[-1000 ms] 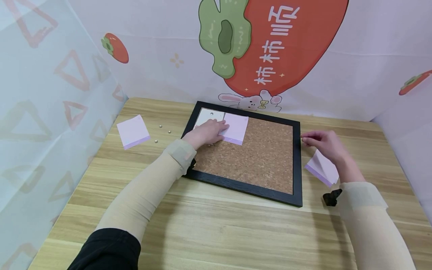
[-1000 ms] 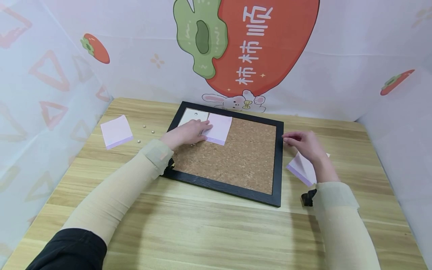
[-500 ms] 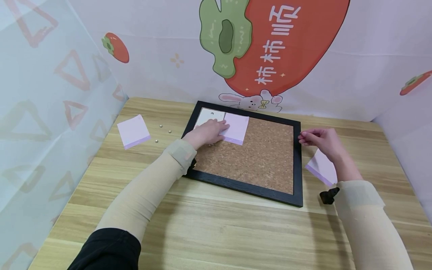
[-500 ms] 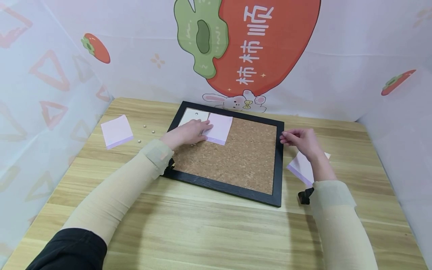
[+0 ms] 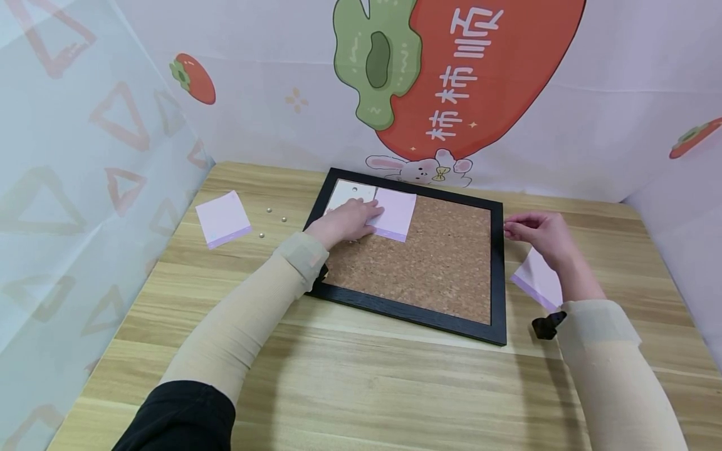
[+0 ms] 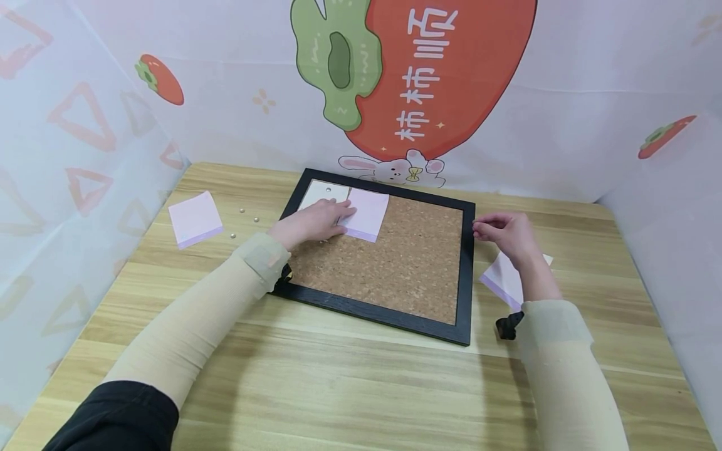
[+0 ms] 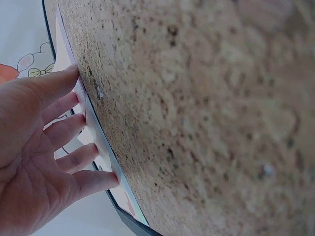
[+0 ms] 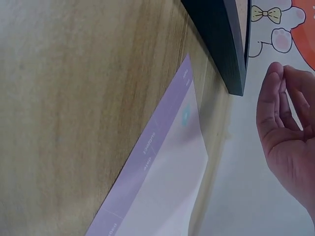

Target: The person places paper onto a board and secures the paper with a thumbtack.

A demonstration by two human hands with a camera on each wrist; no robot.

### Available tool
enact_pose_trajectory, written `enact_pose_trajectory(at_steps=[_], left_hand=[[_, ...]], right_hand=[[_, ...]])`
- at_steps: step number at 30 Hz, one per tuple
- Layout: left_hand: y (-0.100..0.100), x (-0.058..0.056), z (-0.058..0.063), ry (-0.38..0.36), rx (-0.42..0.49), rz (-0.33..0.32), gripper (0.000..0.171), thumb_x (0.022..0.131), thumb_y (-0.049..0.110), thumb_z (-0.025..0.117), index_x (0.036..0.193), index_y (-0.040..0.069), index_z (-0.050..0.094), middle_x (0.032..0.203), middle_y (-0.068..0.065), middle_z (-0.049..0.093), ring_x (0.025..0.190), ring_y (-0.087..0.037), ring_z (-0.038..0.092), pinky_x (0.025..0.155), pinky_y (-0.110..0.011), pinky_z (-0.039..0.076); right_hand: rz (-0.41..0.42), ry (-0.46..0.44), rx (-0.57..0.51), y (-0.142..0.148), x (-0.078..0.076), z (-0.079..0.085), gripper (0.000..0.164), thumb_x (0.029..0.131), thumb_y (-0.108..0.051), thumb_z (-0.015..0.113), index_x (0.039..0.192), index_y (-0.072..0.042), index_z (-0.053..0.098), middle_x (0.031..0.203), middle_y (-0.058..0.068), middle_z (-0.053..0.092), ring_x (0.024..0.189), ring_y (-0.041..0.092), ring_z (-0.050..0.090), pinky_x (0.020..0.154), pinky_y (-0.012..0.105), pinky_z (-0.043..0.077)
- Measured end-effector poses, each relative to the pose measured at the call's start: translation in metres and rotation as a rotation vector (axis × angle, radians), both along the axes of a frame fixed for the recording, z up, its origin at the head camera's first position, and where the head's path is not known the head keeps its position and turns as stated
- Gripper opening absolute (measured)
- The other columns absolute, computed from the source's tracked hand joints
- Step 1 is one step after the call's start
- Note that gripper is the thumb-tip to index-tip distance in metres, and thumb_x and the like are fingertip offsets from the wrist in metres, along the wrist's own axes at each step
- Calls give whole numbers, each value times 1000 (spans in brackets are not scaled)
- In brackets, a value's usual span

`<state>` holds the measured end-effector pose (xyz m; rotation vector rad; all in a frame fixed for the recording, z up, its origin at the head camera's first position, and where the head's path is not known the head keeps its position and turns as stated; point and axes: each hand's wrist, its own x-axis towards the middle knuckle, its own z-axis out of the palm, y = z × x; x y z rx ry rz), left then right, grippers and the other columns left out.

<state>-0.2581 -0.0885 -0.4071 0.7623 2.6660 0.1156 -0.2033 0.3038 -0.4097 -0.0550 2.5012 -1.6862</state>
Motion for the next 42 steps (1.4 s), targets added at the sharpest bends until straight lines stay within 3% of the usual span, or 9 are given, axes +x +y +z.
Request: enact_pose_trajectory(at_steps=[4, 8, 13, 21, 28, 33, 42], left_hand=[[0, 0, 0, -7, 4, 9, 57, 104, 29, 54, 156, 17, 35, 166, -6, 26, 153, -36, 26, 125, -47, 24], [0, 0, 0, -12, 9, 13, 57, 103, 29, 54, 156, 17, 35, 166, -6, 26, 153, -36, 25, 125, -47, 24], [-1, 0, 0, -14, 9, 12, 57, 103, 29, 54, 156, 17, 35, 166, -6, 26, 153, -36, 25, 125, -47, 24], [-1, 0, 0, -13, 9, 5, 57, 103, 28, 54, 156, 16, 35, 166, -7, 26, 153, -37, 25, 125, -47, 24], [-1, -1, -1, -6, 5, 4, 57, 103, 29, 54, 156, 17, 35, 166, -7, 26, 153, -37, 26, 125, -47, 24], [0, -1, -1, -2, -5, 1, 57, 104, 30, 53, 156, 17, 35, 166, -6, 26, 153, -36, 26, 125, -47, 25], [0, 1, 1, -17, 7, 21, 58, 104, 30, 54, 156, 17, 35, 166, -6, 25, 153, -36, 25, 125, -48, 24]], right_hand=[[38, -5, 142, -3, 0, 0, 35, 100, -15, 60, 119, 15, 60, 87, -19, 72, 82, -1, 70, 77, 14, 57], [76, -19, 170, -6, 0, 1, 35, 101, -19, 59, 119, 11, 62, 92, -16, 74, 87, 1, 70, 81, 18, 58], [105, -19, 134, -8, 1, 3, 31, 99, -16, 63, 115, 11, 64, 93, -10, 77, 84, 5, 72, 80, 21, 59], [113, -34, 11, -5, -2, 2, 24, 95, -10, 67, 111, 8, 71, 86, -15, 76, 75, 2, 72, 73, 18, 59], [49, -75, -22, -8, -3, 3, 12, 94, -8, 68, 101, -1, 75, 80, -12, 76, 70, 4, 73, 70, 24, 61], [33, -125, 2, -11, -3, 6, 20, 95, -10, 67, 106, 6, 68, 81, -8, 77, 73, 10, 75, 72, 28, 62], [62, -129, 5, -17, -5, 4, 33, 99, -11, 60, 118, 17, 59, 89, -6, 78, 82, 8, 76, 78, 27, 61]])
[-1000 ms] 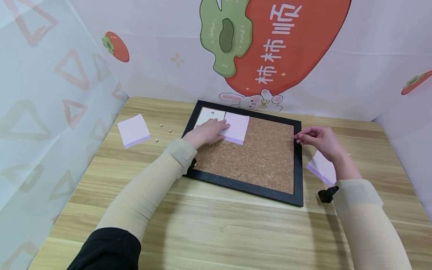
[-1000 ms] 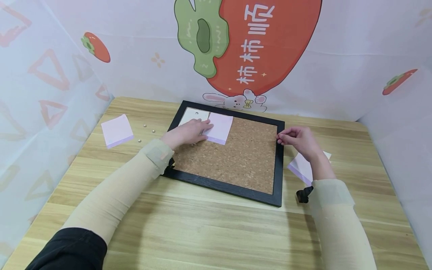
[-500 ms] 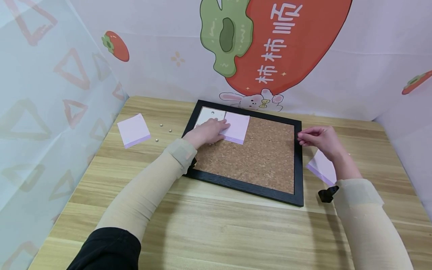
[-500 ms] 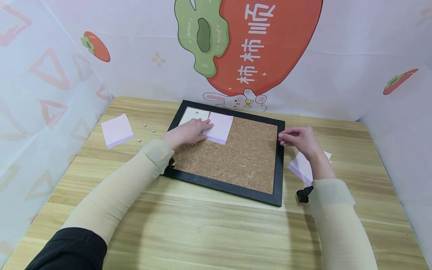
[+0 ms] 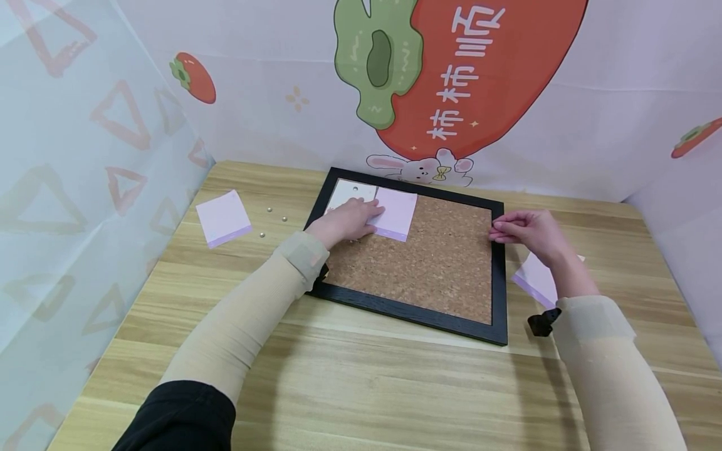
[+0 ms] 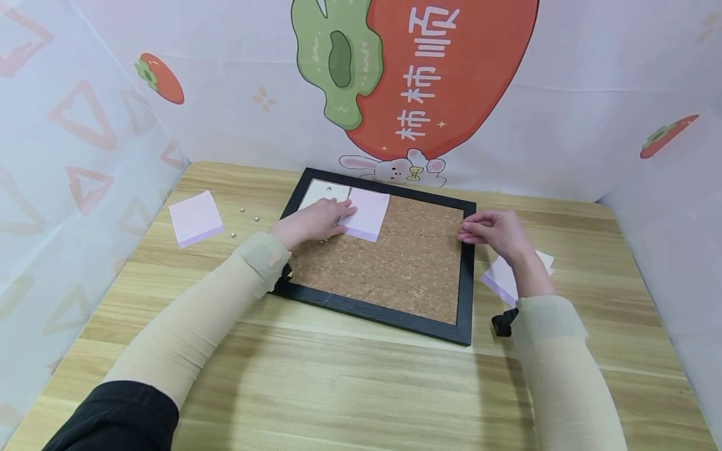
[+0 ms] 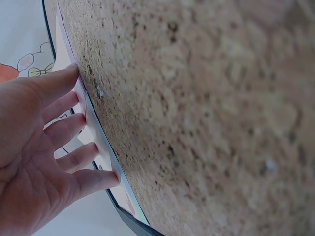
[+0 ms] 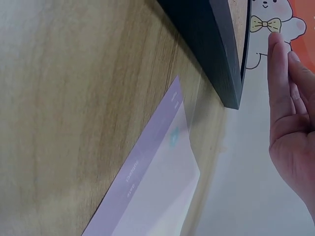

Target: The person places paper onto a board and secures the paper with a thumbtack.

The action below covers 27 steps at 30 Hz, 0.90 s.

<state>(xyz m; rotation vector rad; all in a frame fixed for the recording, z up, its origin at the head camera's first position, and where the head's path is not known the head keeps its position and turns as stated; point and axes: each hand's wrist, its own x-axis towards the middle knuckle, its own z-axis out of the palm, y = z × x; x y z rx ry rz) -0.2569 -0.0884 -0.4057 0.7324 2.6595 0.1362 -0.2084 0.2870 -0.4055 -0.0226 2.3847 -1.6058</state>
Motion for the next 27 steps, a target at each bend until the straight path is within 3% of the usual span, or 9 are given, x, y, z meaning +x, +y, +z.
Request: enact_pose_trajectory(at_steps=[4, 11, 17, 27], left_hand=[[-1, -1, -1, -1, -6, -5, 58, 104, 31, 53, 157, 18, 33, 167, -5, 24, 153, -35, 25, 125, -47, 24], [-1, -1, -1, -3, -2, -4, 58, 104, 30, 53, 157, 18, 33, 167, -5, 24, 153, -35, 25, 125, -48, 24], [-1, 0, 0, -21, 7, 26, 58, 104, 31, 53, 157, 20, 33, 167, -2, 22, 154, -33, 22, 125, -50, 24], [0, 0, 1, -25, 5, 32, 58, 104, 31, 53, 157, 21, 33, 168, -2, 22, 155, -33, 21, 125, -51, 24]], right_hand=[[34, -7, 11, -2, -2, 0, 39, 101, -12, 57, 125, 18, 53, 93, -7, 78, 87, 8, 76, 80, 25, 60], [3, -2, 12, -9, -5, 0, 35, 100, -13, 59, 123, 13, 55, 89, -11, 76, 85, 8, 75, 80, 24, 60], [11, 7, -5, -15, -8, 0, 36, 101, -10, 58, 124, 17, 54, 88, -12, 75, 83, 6, 75, 79, 23, 60], [-22, -48, -5, -27, -13, 0, 40, 100, -12, 58, 129, 15, 53, 88, -11, 75, 82, 5, 75, 80, 23, 59]])
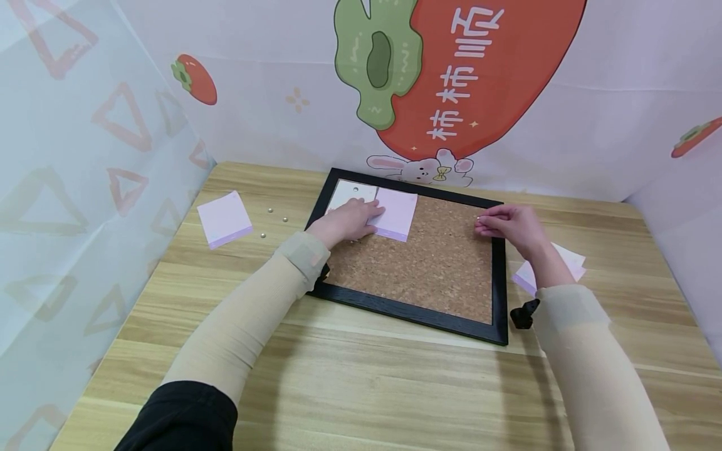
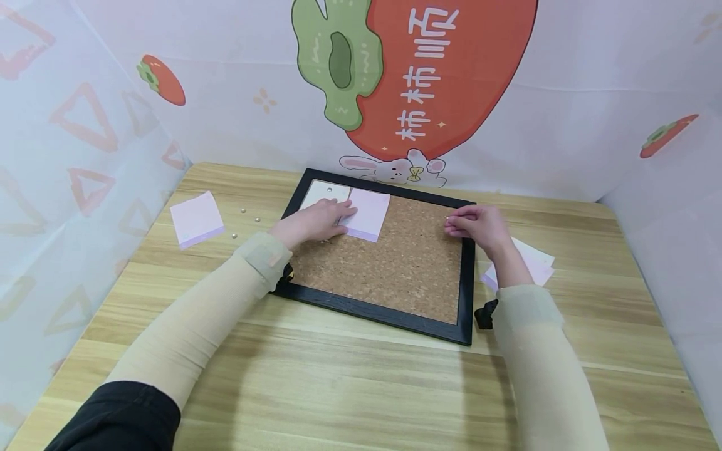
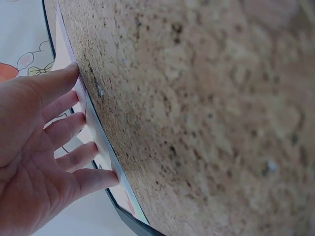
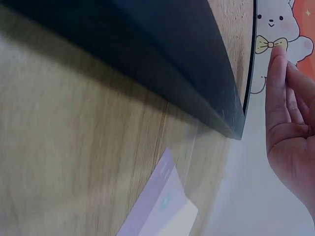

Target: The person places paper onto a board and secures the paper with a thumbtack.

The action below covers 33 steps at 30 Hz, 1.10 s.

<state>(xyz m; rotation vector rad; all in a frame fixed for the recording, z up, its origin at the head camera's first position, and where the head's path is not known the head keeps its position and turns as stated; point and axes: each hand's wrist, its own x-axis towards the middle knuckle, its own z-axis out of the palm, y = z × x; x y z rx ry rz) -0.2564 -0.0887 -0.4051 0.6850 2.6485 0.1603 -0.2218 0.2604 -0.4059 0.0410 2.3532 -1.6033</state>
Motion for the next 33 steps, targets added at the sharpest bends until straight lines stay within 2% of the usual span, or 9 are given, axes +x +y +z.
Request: enact_pose_trajectory(at_steps=[14, 23, 28, 33], left_hand=[[0, -2, -1, 12, -8, -14, 59, 103, 31, 54, 157, 20, 34, 167, -3, 24, 154, -34, 24, 125, -48, 25], [1, -2, -1, 32, -34, -44, 59, 104, 31, 53, 157, 18, 32, 167, -4, 24, 153, -35, 25, 125, -47, 25], [1, -1, 0, 34, -47, -54, 59, 104, 31, 53, 157, 18, 32, 167, -5, 24, 153, -36, 26, 125, -47, 25], [0, -1, 0, 35, -50, -58, 59, 104, 31, 52, 158, 19, 31, 167, -5, 23, 153, -36, 25, 125, -47, 24]], right_hand=[[18, -9, 82, -19, -6, -1, 39, 99, -16, 61, 129, 8, 60, 94, -7, 76, 84, 5, 75, 83, 23, 58], [13, -22, 79, -36, -11, 7, 38, 98, -15, 63, 128, 8, 59, 91, -6, 76, 84, 9, 75, 84, 26, 59], [38, -29, 95, -47, -15, 10, 37, 99, -15, 61, 127, 8, 58, 95, 0, 76, 84, 9, 74, 86, 27, 59], [28, -22, 102, -58, -20, 9, 35, 99, -15, 61, 126, 7, 60, 95, 2, 77, 84, 10, 74, 86, 29, 59]])
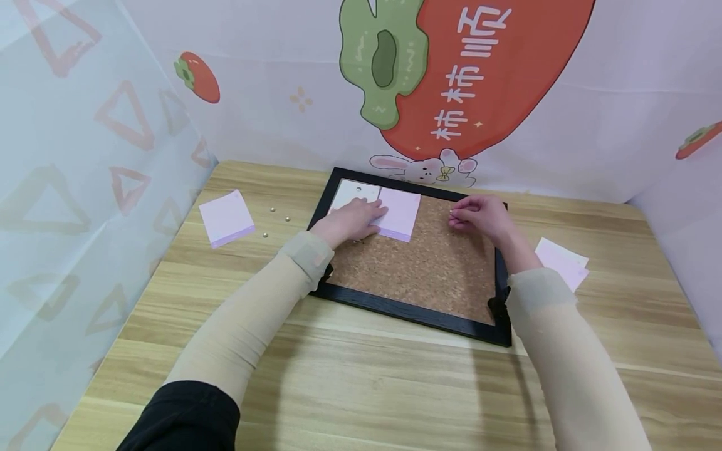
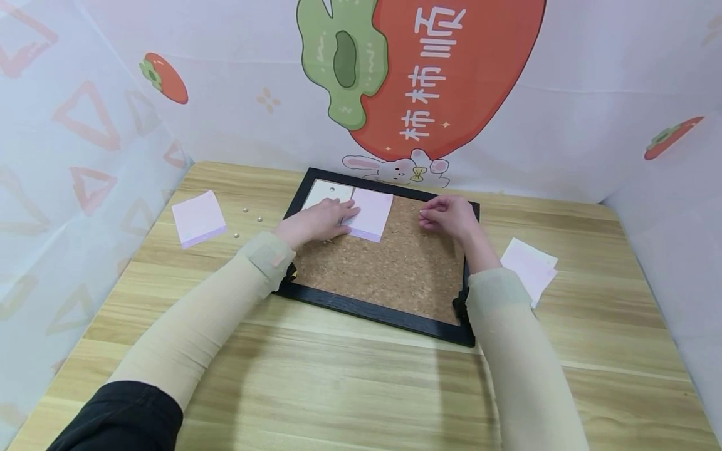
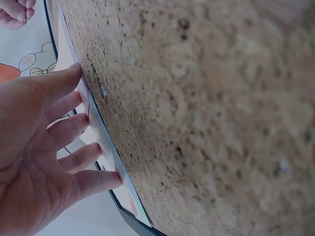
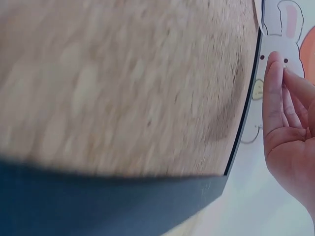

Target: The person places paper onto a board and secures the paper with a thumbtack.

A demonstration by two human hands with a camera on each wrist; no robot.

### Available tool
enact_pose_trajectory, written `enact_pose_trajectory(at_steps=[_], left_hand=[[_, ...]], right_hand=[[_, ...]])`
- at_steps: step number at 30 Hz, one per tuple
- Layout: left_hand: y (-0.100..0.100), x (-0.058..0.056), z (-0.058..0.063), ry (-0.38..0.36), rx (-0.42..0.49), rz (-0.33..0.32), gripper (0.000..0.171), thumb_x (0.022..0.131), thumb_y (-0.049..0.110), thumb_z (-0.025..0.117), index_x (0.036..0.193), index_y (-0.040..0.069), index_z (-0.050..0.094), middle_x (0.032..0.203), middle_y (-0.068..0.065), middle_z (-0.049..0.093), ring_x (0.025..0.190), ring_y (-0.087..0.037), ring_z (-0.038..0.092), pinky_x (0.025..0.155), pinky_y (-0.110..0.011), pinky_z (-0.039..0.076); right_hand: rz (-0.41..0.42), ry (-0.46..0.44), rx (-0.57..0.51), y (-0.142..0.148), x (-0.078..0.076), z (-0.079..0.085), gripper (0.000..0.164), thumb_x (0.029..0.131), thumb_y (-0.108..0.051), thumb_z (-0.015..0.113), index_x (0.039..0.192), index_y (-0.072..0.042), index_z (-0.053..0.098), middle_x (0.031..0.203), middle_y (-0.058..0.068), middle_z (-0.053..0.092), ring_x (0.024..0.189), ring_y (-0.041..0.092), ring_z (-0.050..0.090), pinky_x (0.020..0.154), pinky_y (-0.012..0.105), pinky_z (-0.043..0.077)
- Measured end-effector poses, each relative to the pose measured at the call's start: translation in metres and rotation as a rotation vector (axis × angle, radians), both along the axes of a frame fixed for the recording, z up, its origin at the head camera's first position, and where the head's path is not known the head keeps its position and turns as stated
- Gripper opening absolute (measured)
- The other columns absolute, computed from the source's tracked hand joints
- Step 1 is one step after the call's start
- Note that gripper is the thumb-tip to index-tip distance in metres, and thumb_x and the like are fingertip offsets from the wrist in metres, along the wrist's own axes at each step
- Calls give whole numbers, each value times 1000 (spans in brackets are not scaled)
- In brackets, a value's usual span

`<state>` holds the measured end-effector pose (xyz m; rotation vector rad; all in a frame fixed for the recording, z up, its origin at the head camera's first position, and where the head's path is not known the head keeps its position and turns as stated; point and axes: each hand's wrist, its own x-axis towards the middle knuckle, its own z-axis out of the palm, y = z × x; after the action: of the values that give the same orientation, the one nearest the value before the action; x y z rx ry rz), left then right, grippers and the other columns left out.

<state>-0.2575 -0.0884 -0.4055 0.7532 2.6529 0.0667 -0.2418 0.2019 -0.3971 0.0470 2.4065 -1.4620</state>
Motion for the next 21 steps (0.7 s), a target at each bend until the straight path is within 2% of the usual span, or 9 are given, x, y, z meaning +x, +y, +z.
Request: enact_pose_trajectory(at_steps=[4, 10, 16, 21], left_hand=[[0, 0, 0, 1, -1, -4, 58, 104, 31, 52, 158, 18, 31, 167, -5, 24, 153, -36, 25, 125, -46, 24], [0, -1, 1, 4, 1, -10, 58, 105, 31, 52, 157, 17, 31, 167, -6, 24, 153, -35, 25, 125, -45, 25], [0, 0, 2, -2, 7, -7, 58, 104, 30, 52, 157, 17, 31, 167, -7, 24, 153, -35, 25, 125, -46, 25], [0, 1, 3, -6, 3, -4, 59, 104, 30, 52, 158, 17, 31, 167, -7, 24, 153, -35, 24, 125, -46, 25]], right_hand=[[-8, 12, 3, -12, -4, -1, 33, 99, -15, 61, 125, 6, 61, 94, 2, 77, 84, 11, 75, 84, 27, 59], [-22, 10, -6, -32, -11, -1, 31, 100, -16, 60, 124, 3, 63, 104, 11, 76, 89, 16, 75, 87, 31, 59], [-24, 1, -24, -48, -16, -4, 29, 100, -15, 60, 122, 3, 64, 104, 15, 75, 87, 16, 75, 89, 34, 59], [-45, -21, -43, -56, -19, -7, 28, 100, -15, 60, 122, 2, 64, 107, 17, 75, 85, 16, 74, 85, 31, 60]])
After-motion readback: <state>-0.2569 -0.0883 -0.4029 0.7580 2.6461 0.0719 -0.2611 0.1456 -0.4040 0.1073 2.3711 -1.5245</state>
